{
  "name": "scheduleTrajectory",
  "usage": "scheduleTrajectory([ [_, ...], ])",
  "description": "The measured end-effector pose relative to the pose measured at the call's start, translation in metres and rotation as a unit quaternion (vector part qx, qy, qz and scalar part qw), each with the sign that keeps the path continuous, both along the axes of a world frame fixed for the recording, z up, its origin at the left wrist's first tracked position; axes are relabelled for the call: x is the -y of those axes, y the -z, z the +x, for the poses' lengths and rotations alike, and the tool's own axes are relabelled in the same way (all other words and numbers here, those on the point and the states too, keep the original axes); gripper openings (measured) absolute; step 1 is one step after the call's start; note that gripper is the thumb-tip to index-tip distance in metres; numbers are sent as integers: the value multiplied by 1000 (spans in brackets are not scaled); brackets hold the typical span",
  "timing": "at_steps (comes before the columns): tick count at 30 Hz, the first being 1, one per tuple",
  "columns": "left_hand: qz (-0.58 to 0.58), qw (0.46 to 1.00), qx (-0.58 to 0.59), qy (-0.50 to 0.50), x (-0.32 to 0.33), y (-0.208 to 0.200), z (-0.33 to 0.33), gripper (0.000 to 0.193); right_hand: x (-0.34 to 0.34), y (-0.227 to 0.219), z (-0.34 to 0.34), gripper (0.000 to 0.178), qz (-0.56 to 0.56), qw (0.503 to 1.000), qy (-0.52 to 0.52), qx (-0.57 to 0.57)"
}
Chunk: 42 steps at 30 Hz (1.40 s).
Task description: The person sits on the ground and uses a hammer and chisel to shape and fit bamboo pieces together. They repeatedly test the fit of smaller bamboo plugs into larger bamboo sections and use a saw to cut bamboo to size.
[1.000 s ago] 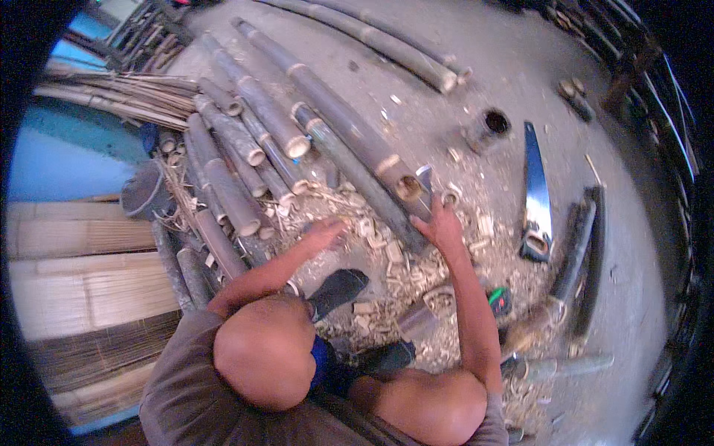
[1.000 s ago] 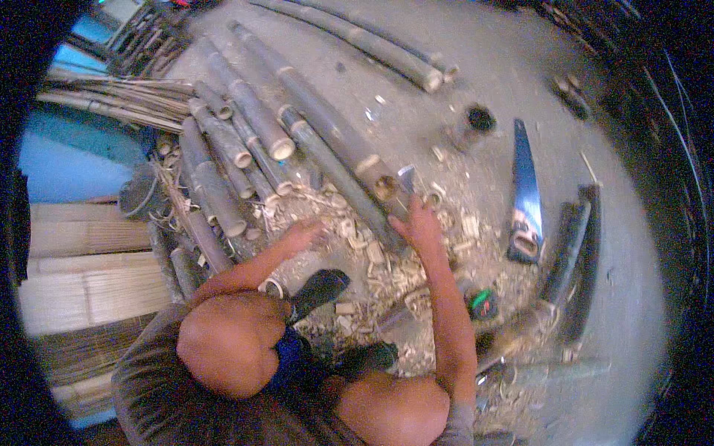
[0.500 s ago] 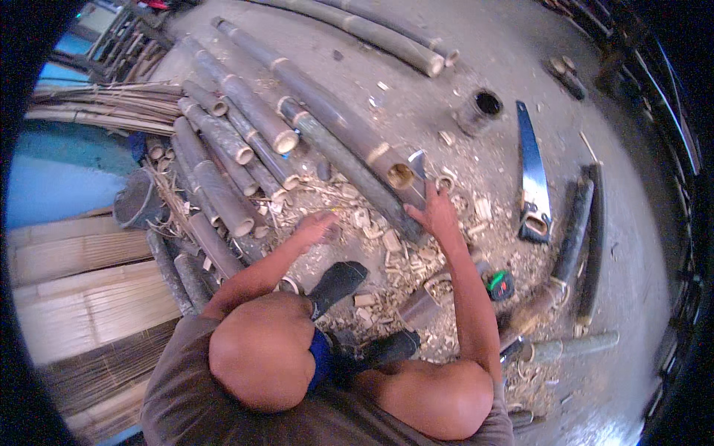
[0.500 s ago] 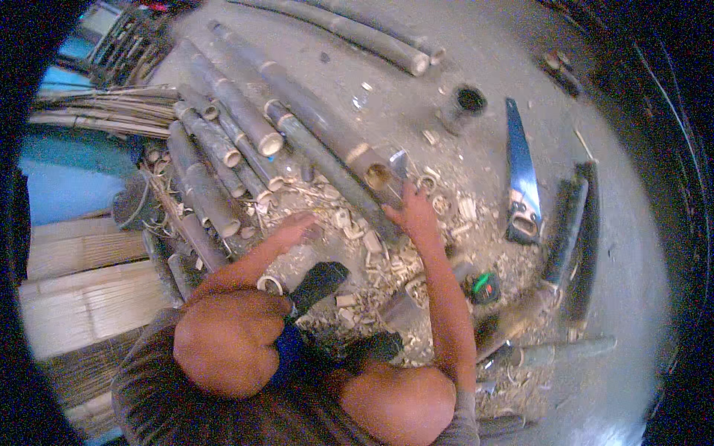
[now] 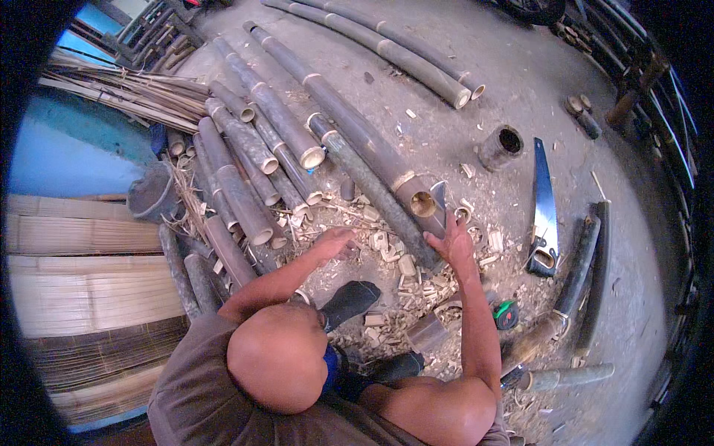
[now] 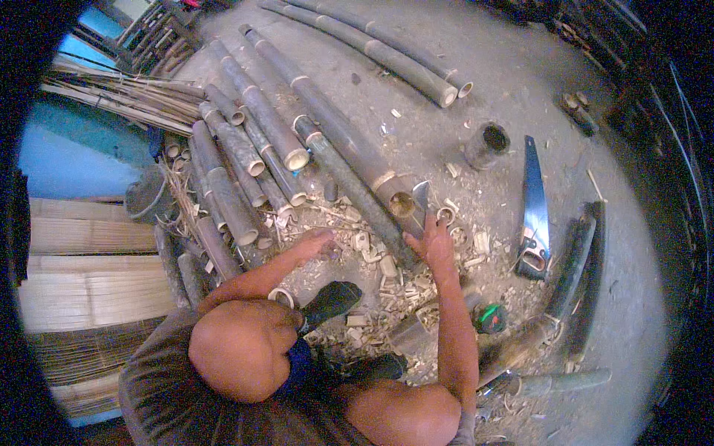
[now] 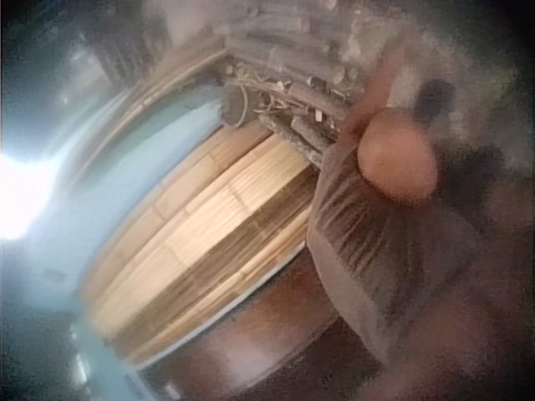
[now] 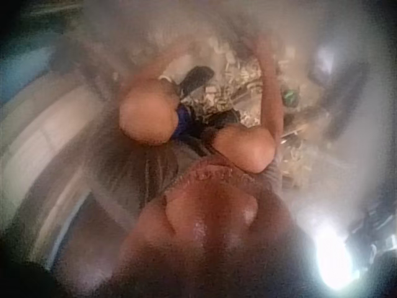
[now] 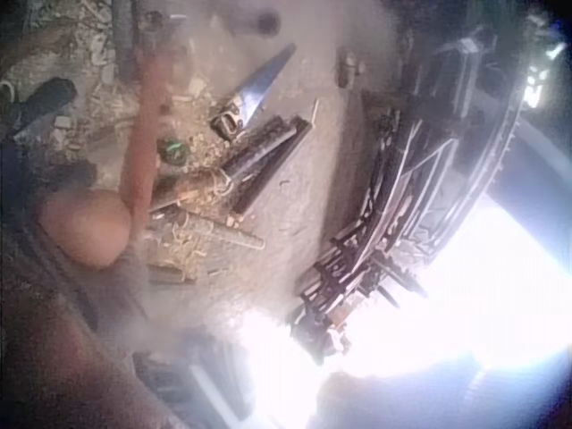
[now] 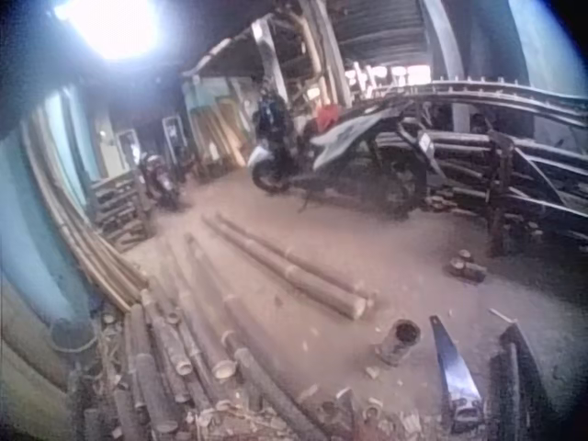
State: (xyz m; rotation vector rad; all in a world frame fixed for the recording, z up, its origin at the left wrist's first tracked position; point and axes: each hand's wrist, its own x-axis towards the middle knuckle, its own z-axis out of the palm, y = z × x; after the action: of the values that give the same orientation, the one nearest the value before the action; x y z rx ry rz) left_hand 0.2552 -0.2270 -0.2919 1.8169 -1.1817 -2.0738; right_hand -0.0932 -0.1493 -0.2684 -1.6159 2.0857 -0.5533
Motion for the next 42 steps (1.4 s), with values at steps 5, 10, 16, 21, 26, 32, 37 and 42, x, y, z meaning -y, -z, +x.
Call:
scheduleTrajectory([
  [5,3,1000,-3,4,2,0,3,59,-2,5,-2,93,-3,1000,-4,-5],
  [10,8,1000,-6,-2,8,1,0,56,0,-4,0,91,14,1000,-1,0],
  [16,14,1000,-4,8,9,-3,-4,55,-1,-2,0,89,12,1000,4,-6],
  [21,21,1000,-7,10,10,-1,0,56,-1,1,0,88,4,1000,11,14],
  [26,16,1000,-7,5,10,1,0,56,-3,4,-1,86,-6,1000,17,5],
  [32,28,999,-22,-22,8,10,2,57,-3,6,-5,86,24,1000,3,17],
  [37,26,1000,-4,1,10,-1,-7,56,-6,0,-7,86,8,1000,5,23],
  [42,17,1000,3,15,13,-5,-7,58,-4,-5,-2,87,9,1000,13,19],
])
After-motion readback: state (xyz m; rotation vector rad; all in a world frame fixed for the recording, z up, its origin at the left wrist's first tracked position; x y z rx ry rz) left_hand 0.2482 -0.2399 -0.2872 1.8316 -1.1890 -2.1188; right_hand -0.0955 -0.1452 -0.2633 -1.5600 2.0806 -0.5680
